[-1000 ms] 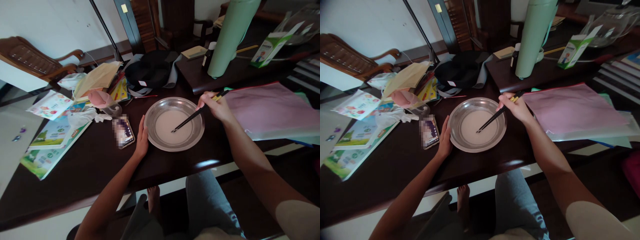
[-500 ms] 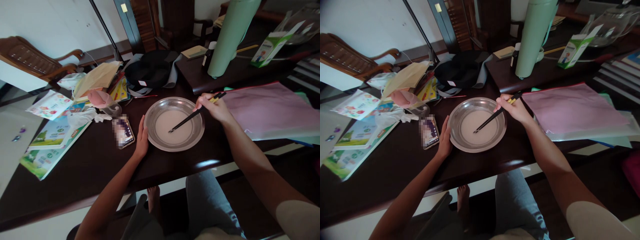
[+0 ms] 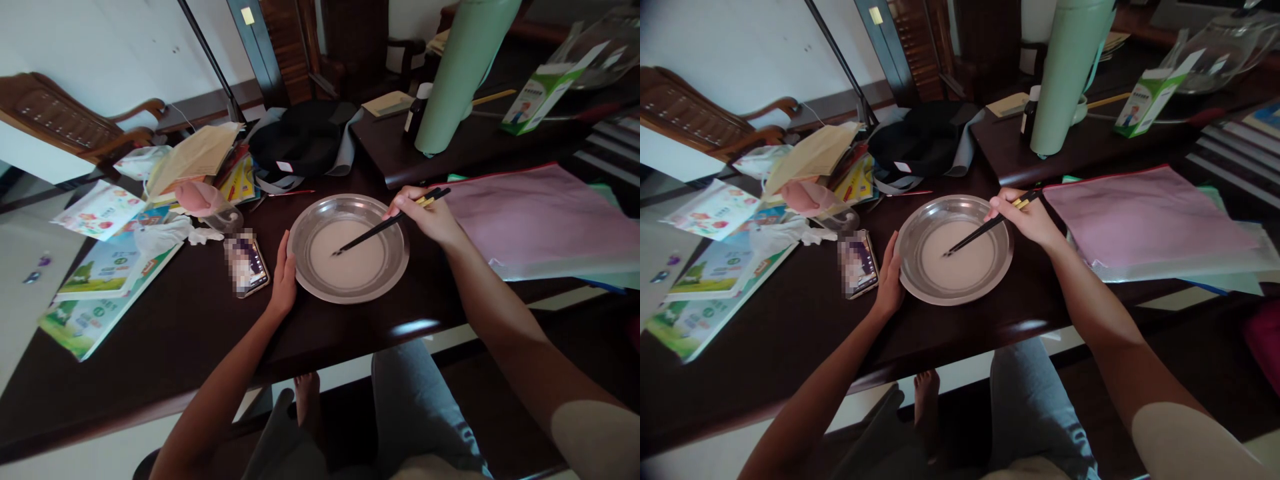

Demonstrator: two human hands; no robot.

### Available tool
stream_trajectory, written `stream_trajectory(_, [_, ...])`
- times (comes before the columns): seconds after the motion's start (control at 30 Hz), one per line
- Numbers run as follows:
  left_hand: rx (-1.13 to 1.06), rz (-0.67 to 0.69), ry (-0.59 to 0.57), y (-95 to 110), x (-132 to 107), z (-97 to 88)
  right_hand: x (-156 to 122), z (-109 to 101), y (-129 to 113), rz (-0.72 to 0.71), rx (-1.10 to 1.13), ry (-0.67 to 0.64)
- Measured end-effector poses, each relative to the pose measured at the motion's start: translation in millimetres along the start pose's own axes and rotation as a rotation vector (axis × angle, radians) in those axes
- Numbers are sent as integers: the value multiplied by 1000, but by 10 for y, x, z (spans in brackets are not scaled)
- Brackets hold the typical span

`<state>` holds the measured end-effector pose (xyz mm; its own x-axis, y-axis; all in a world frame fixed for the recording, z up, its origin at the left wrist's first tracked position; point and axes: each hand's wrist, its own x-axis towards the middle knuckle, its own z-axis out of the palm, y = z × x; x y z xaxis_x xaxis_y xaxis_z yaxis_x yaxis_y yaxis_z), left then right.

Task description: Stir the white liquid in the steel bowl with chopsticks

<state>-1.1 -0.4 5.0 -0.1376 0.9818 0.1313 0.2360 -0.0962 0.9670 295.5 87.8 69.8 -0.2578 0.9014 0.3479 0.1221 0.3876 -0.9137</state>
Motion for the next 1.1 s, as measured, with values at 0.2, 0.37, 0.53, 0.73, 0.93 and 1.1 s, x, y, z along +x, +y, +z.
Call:
stream_trajectory(0.2, [22,20,6,18,6,5,30,-58,59,-35,46,126])
stream_trajectory(0.37, [1,19,-2,8,1,6,-12,-14,1,-13,14,-43])
stream_trajectory(0.53, [4,6,2,13,1,7,31,-76,47,-50,18,71])
stream_trajectory(0.73, [-5,14,4,6,6,7,17,-75,60,-36,89,3])
stream_trajectory(0.93, [-20,3,2,-9,6,6,12,-45,3,-55,-9,-48])
stream_trajectory(1.1, [5,13,7,9,3,6,38,-108,83,-57,118,120])
